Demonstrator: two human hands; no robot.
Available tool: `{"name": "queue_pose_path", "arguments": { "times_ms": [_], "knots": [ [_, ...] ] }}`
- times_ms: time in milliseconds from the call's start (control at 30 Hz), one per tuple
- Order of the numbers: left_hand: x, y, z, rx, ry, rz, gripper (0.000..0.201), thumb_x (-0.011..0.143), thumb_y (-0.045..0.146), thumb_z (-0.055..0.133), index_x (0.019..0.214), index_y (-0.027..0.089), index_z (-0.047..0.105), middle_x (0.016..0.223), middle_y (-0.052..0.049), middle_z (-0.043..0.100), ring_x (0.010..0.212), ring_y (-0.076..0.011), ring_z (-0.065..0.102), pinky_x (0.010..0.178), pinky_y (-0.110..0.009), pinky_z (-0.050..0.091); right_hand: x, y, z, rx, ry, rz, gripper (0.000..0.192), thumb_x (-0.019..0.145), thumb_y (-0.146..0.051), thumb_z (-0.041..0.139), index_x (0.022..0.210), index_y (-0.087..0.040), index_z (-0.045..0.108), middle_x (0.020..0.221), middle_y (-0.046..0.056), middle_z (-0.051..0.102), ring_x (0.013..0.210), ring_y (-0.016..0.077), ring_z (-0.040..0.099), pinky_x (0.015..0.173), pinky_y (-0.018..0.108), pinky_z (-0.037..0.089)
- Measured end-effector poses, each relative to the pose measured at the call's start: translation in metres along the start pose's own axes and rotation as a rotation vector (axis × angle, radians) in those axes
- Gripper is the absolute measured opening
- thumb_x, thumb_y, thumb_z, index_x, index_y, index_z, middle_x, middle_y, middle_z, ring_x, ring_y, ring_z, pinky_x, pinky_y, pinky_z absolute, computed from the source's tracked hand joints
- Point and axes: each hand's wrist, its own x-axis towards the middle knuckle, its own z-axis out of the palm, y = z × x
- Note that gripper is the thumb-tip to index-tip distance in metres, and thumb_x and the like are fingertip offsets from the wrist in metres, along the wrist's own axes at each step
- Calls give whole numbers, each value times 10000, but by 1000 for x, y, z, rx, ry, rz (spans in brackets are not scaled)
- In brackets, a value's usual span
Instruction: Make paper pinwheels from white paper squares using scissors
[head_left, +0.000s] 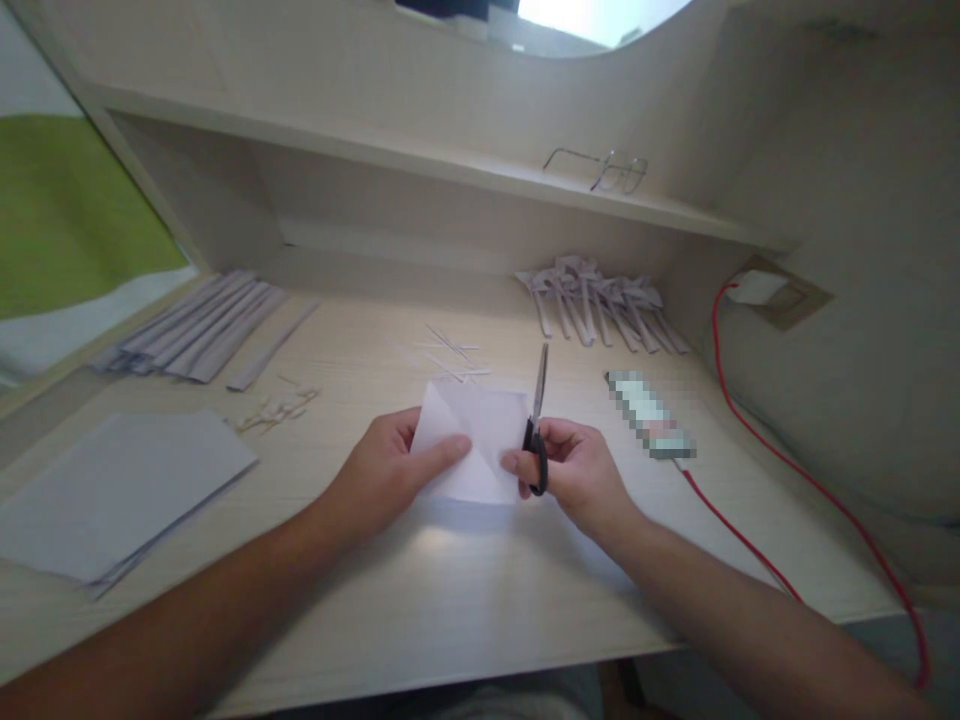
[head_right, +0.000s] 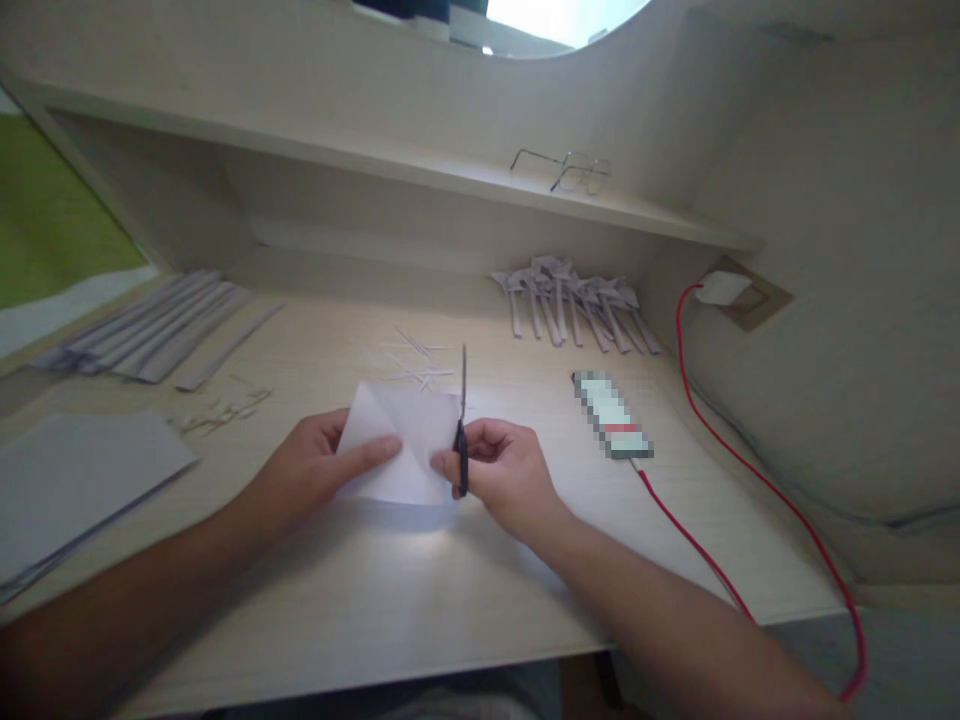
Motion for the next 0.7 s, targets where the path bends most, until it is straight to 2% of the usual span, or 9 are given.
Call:
{"name": "queue_pose_path", "arguments": {
  "times_ms": [133,433,600,700],
  "knots": [
    [4,-2,-2,41,-19,27,379,840,494,681,685,149,647,611,-13,631,571,-147,554,554,-251,398,1,0,-3,-18,58,-37,337,654,-412,888,645,-175,648,541,-10,642,496,124,563,517,262,462],
    [2,3,-4,85,42,45,329,880,429,630,688,163,610,569,5,615,525,-135,548,540,-253,411,10,9,-4,-25,122,-22,252,655,-321,873,716,-165,685,568,-10,652,512,123,564,526,259,441],
    [4,5,-10,76,108,30,319,891,427,627,712,164,606,555,4,621,509,-137,557,523,-253,428,11,4,-10,-86,39,-21,240,711,-365,820,730,-165,689,589,-2,646,521,121,532,532,266,429],
    [5,9,-16,66,177,48,292,870,423,669,758,155,636,590,-6,658,538,-143,595,548,-254,467,10,2,-13,-135,-13,-53,257,741,-406,780,746,-162,701,671,19,664,577,126,533,550,263,421]
  ]
}}
